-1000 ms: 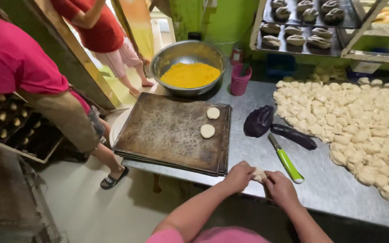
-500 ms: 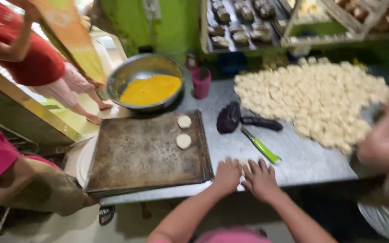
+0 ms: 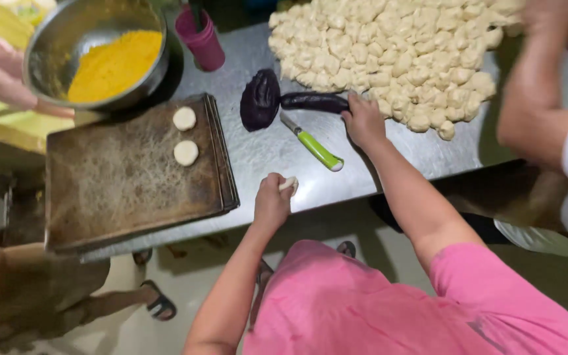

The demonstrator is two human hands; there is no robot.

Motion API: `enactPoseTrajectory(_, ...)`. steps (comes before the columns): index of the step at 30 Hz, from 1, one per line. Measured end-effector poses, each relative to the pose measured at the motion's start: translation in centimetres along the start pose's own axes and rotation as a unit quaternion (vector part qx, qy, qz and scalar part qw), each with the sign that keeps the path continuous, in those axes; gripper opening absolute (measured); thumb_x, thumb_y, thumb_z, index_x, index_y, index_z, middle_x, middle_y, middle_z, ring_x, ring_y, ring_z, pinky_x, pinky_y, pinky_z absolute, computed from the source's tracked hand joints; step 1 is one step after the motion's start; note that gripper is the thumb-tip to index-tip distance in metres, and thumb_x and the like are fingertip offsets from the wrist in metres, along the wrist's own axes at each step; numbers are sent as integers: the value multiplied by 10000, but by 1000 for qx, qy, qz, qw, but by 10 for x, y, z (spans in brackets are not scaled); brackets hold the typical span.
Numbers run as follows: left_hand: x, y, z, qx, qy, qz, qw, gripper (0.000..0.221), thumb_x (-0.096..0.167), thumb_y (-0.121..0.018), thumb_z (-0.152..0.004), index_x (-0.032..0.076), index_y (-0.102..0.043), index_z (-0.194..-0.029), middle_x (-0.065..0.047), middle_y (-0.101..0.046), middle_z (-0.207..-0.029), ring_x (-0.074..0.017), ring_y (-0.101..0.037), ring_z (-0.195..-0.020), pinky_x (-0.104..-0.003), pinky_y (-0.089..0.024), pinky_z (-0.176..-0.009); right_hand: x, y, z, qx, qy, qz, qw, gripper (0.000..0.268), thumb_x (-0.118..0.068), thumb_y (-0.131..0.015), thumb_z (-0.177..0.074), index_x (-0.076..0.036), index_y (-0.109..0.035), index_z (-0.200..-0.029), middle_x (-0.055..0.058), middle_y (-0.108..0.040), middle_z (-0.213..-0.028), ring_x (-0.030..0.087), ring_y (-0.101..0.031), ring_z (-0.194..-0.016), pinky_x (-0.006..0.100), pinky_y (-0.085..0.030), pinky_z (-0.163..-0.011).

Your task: Preparing dough balls by brushing with liquid, coating in powder, scoring the tops, and shaping new portions on a baking tray

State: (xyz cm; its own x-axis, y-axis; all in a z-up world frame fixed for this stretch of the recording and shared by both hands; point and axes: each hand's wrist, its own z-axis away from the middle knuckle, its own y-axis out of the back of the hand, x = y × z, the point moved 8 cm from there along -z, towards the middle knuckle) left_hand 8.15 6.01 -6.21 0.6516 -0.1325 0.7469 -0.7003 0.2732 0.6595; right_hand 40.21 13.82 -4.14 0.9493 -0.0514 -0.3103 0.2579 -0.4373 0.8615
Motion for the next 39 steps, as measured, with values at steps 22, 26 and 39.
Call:
enactPoseTrajectory(22,35,120,-49,122,-234,-165,950,737,469,-751,-898,38,-552,-1462,-241,-302,-1667,-566,-204,-1507,-708,-179,-1156,31,81,161,-40,-292,-546,784,310,-99,-488,-1090,-6,-556,-1378,212,-730,-1029,249,-709,-814,372,-615,-717)
enactPoseTrajectory(26,110,64,-129,62,-376,-147,913,556,400,-718,-896,94,-644,-1354,-123,-497,-1532,-421,-376,-1448,-617,-226,-1161,10,89,211,12,-293,-580,760,304,-155,-582,-1032,50,-647,-1247,280,-746,-902,297,-744,-762,389,-626,-670)
enactPoseTrajectory(39,216,-107,-353,-55,-281,-420,861,305,374,-645,-886,141,-807,-997,-78,-684,-1027,-312,-569,-1069,-453,-459,-806,41,74,284,-6,-360,-573,736,268,-3,-632,-943,48,-707,-1194,250,-793,-802,292,-780,-748,416,-659,-701)
